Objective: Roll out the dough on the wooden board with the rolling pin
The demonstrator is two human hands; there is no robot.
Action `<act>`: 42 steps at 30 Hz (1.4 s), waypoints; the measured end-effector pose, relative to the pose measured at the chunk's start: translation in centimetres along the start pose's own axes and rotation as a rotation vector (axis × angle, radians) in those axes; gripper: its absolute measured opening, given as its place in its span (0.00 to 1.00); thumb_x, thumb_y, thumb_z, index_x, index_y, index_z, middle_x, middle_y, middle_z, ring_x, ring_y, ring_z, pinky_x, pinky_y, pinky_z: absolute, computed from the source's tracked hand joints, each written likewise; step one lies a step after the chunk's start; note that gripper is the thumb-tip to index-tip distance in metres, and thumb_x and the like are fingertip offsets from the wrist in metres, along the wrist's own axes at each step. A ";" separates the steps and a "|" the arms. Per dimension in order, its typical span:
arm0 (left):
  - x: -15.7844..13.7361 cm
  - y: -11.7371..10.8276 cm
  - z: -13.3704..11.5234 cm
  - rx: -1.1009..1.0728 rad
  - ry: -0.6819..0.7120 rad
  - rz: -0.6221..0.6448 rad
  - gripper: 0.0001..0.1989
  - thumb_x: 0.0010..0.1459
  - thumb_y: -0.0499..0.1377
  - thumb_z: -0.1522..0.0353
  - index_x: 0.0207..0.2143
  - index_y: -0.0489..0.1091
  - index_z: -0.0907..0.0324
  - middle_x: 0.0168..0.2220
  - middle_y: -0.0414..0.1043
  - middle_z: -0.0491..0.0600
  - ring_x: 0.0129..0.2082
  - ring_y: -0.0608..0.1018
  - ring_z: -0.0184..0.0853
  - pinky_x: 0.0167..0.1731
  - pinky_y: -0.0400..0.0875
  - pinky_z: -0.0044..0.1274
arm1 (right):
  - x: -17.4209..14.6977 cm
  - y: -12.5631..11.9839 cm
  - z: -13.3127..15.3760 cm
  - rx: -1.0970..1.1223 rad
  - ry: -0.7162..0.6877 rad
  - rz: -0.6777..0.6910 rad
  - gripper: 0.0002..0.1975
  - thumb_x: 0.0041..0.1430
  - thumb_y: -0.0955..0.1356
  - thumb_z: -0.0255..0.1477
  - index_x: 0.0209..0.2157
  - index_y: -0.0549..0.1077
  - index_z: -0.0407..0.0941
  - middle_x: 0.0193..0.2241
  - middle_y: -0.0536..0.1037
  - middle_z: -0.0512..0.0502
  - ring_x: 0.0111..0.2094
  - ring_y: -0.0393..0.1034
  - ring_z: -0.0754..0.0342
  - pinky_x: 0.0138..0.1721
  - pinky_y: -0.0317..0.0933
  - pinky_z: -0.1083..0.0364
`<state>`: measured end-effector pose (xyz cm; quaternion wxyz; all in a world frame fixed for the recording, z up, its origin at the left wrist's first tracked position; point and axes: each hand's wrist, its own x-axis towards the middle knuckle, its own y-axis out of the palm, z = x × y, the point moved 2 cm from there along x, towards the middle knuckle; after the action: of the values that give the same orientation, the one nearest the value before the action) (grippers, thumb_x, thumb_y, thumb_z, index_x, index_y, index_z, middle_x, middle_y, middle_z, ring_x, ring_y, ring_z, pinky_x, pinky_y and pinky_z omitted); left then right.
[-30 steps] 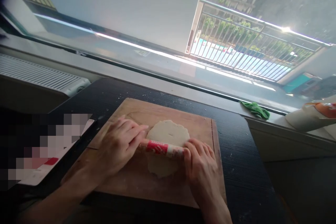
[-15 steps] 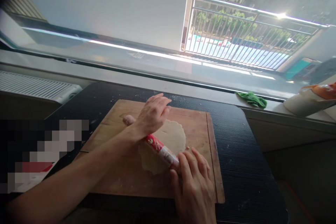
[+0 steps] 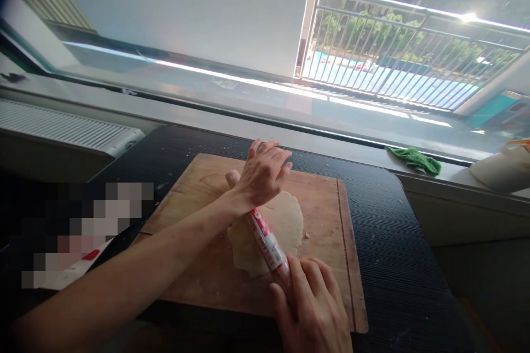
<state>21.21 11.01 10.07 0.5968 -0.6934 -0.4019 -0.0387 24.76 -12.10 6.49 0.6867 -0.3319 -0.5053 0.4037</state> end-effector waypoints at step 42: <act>-1.8 0.9 1.8 0.001 -0.166 0.229 0.19 0.64 0.45 0.59 0.49 0.67 0.59 0.49 0.72 0.55 0.57 0.64 0.46 0.58 0.48 0.50 | -0.5 -0.6 -0.8 0.010 -0.085 0.015 0.28 0.60 0.65 0.28 0.62 0.59 0.44 0.40 0.77 0.42 0.42 0.71 0.48 0.39 0.71 0.51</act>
<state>19.79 11.66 7.84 0.5624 -0.7353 -0.3680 0.0875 25.56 -12.83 6.58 0.6633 -0.3147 -0.5294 0.4251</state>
